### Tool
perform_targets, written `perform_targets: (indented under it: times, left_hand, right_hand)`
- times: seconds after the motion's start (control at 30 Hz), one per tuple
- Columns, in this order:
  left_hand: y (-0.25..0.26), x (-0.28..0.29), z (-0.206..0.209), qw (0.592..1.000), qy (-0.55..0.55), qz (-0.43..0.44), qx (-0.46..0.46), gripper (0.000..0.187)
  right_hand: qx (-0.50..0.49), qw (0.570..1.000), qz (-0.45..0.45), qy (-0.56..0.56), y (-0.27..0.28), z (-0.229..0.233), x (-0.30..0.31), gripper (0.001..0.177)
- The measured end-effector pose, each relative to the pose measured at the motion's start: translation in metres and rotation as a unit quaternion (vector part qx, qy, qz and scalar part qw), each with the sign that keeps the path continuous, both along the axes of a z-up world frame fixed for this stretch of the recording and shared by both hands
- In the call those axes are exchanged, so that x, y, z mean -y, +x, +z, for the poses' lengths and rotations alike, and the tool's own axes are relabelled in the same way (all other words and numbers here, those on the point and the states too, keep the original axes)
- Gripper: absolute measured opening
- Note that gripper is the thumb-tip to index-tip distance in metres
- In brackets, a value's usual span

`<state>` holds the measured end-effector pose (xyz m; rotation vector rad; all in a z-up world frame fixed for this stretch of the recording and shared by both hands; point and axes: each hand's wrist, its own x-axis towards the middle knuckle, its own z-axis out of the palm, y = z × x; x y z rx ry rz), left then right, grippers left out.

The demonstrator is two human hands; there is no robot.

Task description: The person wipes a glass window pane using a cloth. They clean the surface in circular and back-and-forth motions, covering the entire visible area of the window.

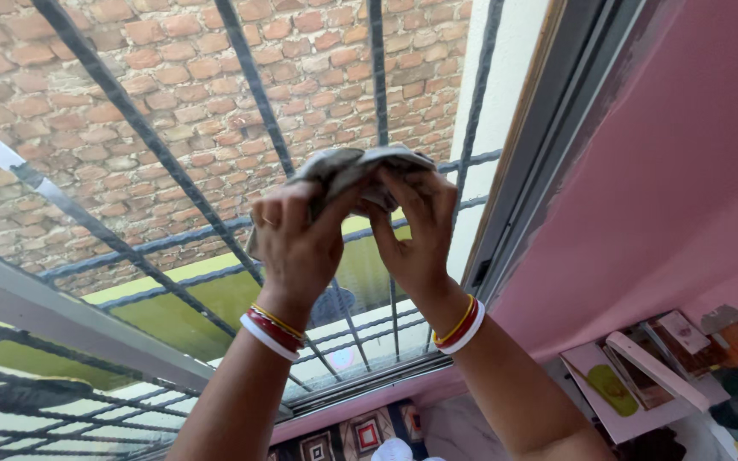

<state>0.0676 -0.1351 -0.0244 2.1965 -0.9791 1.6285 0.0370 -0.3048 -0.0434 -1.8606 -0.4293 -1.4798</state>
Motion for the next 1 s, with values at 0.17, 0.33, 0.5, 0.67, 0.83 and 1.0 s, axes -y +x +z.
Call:
perform_targets:
  times: [0.17,0.33,0.5,0.67,0.83,1.0]
  left_hand:
    - [-0.013,-0.019,0.024,0.997,-0.010,-0.030,-0.074,0.033]
    - [-0.014,-0.029,0.003,0.992,0.024,-0.058,-0.107,0.037]
    - [-0.024,-0.041,-0.026,0.984,0.051,-0.063,-0.158,0.046]
    - [-0.039,-0.054,-0.031,0.974,0.064,-0.042,-0.211,0.043]
    - [-0.034,-0.091,0.030,0.995,-0.023,0.012,-0.093,0.040]
    - [-0.034,-0.129,0.047,0.993,0.010,0.098,-0.059,0.040]
  right_hand:
    - [0.021,0.999,0.032,0.022,0.009,0.010,-0.021,0.034]
    - [-0.003,0.999,0.044,0.023,0.008,-0.031,-0.023,0.030]
    - [-0.060,0.997,0.050,0.008,-0.005,-0.059,-0.030,0.028]
    - [-0.101,0.991,0.084,-0.026,-0.033,-0.033,-0.047,0.032]
    - [-0.017,0.988,0.137,-0.067,-0.031,0.041,-0.070,0.043]
    - [-0.017,0.984,0.131,-0.122,-0.013,0.066,-0.106,0.040]
